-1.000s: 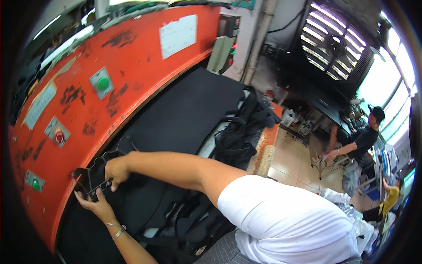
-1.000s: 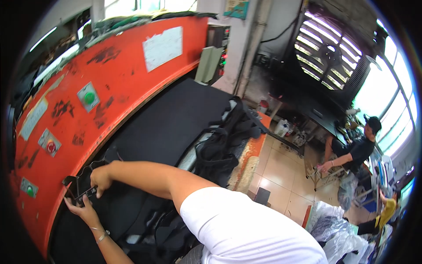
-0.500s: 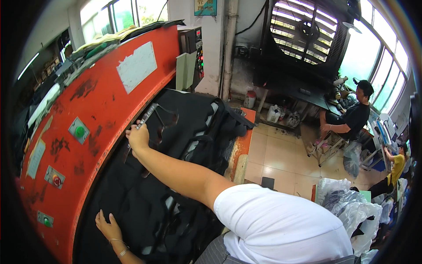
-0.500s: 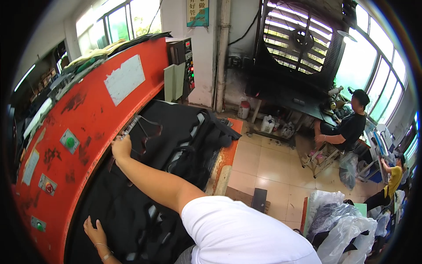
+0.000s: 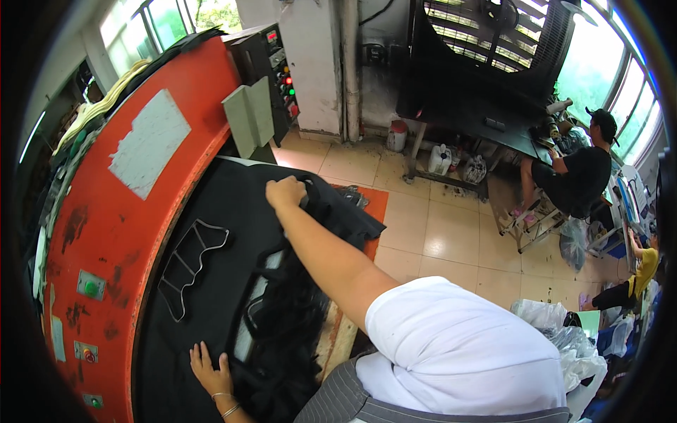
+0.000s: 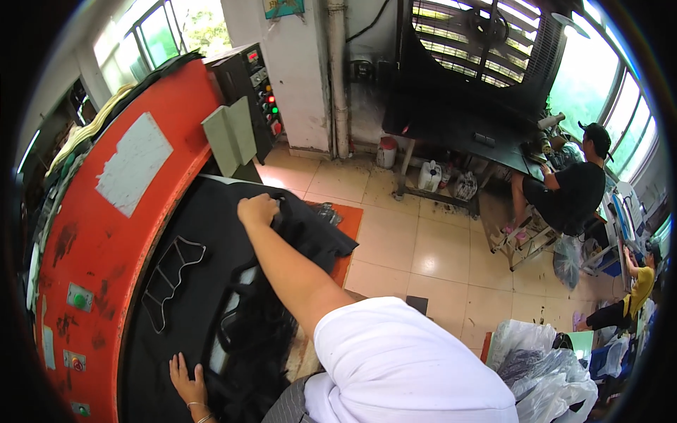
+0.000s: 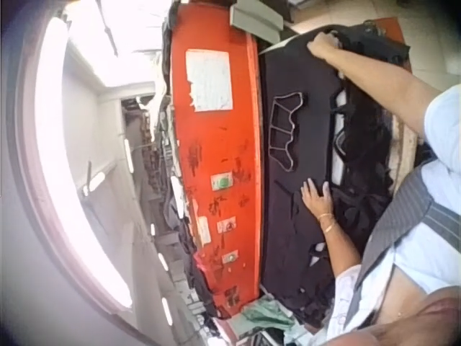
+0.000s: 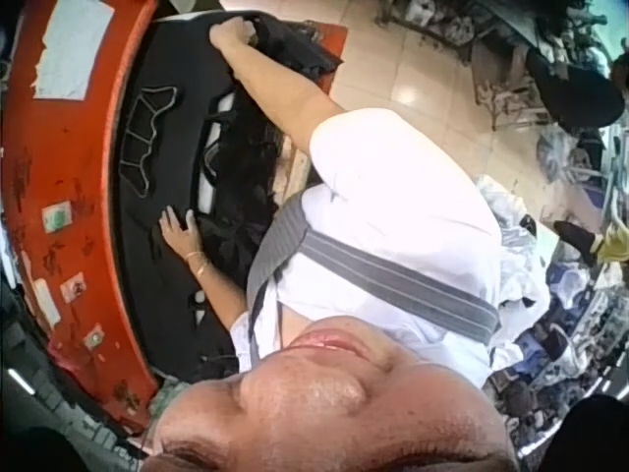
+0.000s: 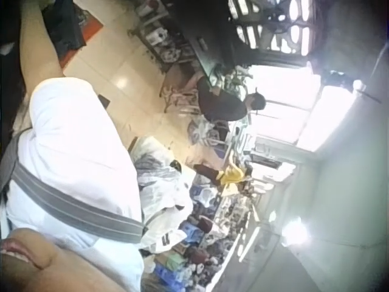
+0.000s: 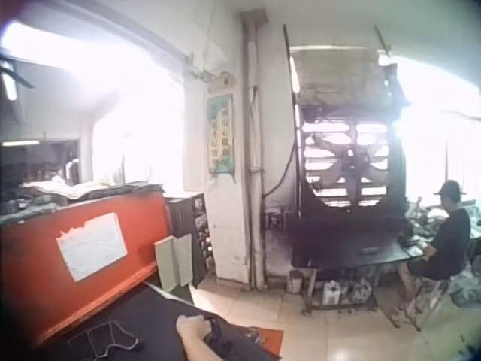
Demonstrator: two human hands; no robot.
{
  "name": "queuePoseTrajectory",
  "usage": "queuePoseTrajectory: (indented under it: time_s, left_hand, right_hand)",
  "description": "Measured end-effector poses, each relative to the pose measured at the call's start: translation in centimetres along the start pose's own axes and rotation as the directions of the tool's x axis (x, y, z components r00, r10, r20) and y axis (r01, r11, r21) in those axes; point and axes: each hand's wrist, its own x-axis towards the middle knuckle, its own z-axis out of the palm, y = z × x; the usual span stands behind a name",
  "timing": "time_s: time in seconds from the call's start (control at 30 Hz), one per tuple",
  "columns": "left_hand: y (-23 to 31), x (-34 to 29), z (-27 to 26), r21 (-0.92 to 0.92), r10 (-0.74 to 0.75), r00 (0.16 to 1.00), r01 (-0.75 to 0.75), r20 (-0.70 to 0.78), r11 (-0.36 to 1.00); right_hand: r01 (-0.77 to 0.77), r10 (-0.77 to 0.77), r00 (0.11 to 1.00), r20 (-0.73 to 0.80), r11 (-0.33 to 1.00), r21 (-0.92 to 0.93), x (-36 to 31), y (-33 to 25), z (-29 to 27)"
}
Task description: Use a clicker press and metal dies to cut shoe components from a sheet of fabric.
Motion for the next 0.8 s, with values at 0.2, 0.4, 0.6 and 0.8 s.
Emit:
queuePoseTrajectory:
  time_s: [0.2, 0.4, 0.6, 0.8]
  left_hand:
    - [0.0, -1.2, -2.7, 0.276, 0.225, 0.974, -0.208, -0.03, 0.938]
    - [2.6, 3.0, -1.2, 0.294, 0.35, 0.935, -0.32, -0.054, 0.9]
    - [-1.8, 7.7, 3.7, 0.02, 0.166, 0.984, -0.167, 0.061, 0.986]
    - [-11.5, 16.5, 2.5, 0.041, -0.007, 0.965, 0.018, -0.263, 0.999]
  right_hand:
    - [0.024, 0.034, 0.865, 0.5, 0.994, -0.109, 1.9, 0.1, 1.6]
    - [-0.276, 0.003, 0.818, 0.576, 0.879, 0.388, 6.5, 3.6, 3.2]
    - [-0.191, -0.059, 0.656, 0.752, 0.951, 0.242, 10.0, 5.4, 3.9]
    - [0.714, -0.657, 0.613, 0.438, 0.698, 0.047, 4.1, -2.6, 8.3]
